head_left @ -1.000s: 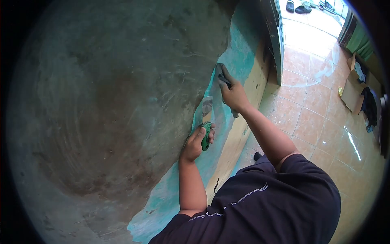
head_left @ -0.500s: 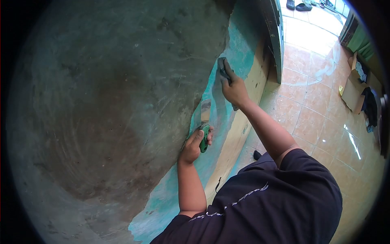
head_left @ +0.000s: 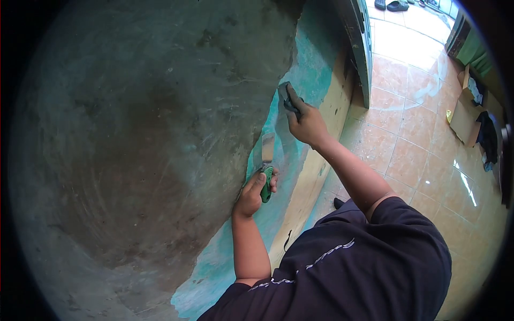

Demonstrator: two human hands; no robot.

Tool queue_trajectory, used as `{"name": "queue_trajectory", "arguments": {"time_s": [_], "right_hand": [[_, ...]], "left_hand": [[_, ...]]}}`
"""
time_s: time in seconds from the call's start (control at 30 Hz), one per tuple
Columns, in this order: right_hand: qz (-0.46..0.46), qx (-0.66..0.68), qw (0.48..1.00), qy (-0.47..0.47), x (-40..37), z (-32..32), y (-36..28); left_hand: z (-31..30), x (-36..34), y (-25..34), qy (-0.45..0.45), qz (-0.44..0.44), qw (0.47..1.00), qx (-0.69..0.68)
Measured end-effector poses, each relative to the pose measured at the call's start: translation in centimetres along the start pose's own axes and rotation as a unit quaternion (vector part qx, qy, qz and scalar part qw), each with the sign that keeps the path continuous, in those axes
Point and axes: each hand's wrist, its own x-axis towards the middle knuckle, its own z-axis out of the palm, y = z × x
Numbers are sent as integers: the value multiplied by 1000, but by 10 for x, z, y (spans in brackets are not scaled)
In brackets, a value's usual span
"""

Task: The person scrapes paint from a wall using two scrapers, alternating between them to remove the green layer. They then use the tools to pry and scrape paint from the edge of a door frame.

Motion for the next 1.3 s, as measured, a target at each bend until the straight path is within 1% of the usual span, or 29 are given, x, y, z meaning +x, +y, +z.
{"name": "queue_trajectory", "arguments": {"time_s": [0.03, 0.13, 0.23, 0.33, 0.43, 0.53, 0.57, 0.67, 0.7, 0.8, 0.83, 0.93, 0.97, 1.07, 1.1, 1.2, 1.23, 1.3], "right_hand": [[9, -6, 1000, -7, 1, 0, 0], [39, 39, 998, -9, 0, 2, -2], [60, 54, 996, 38, 14, 6, 13], [101, 37, 994, 26, 21, -1, 2], [95, 39, 993, -61, 1, -2, -7], [46, 71, 996, -17, -7, 10, 1], [119, 69, 990, -31, 2, 2, -5], [189, 104, 976, -30, 12, -1, -15], [167, 65, 982, -52, 7, -2, -18], [41, -11, 999, -20, -13, 10, -10], [58, 44, 997, -15, -10, 10, -4], [219, 112, 967, -69, 11, -8, -27], [157, 89, 983, -30, 7, 2, -18], [69, 26, 997, -24, -9, 8, -15], [78, 15, 996, -36, -8, 3, -16], [217, 73, 971, -76, 12, -15, -32], [157, 77, 984, -36, 11, -5, -20], [119, 52, 991, -35, -1, 4, -15]], "left_hand": [[1, 0, 1, 1, -1, 1000, 1], [0, 0, 1, 1, -2, 1000, 3], [-1, 0, 1, -2, 0, 1000, 1], [1, -1, 1, 5, 4, 1000, 6], [2, 1, 1, 9, 5, 1000, 8], [2, 1, 1, 8, 1, 1000, 9], [2, 0, 1, 9, -1, 1000, 10], [4, -1, 2, 14, 2, 1000, 13], [4, -1, 3, 10, 4, 1000, 16], [3, 0, 3, 1, 5, 1000, 14], [4, 0, 3, 1, 3, 1000, 10], [3, -3, 1, 10, -2, 1000, 6], [3, -1, 2, 9, -1, 1000, 7], [3, 0, 1, 6, 2, 1000, 9], [2, 2, 1, 2, 3, 1000, 7], [1, -3, -2, 7, -1, 1000, 4], [2, -3, -1, 10, -2, 1000, 8], [3, 1, 2, 6, 1, 1000, 10]]}}
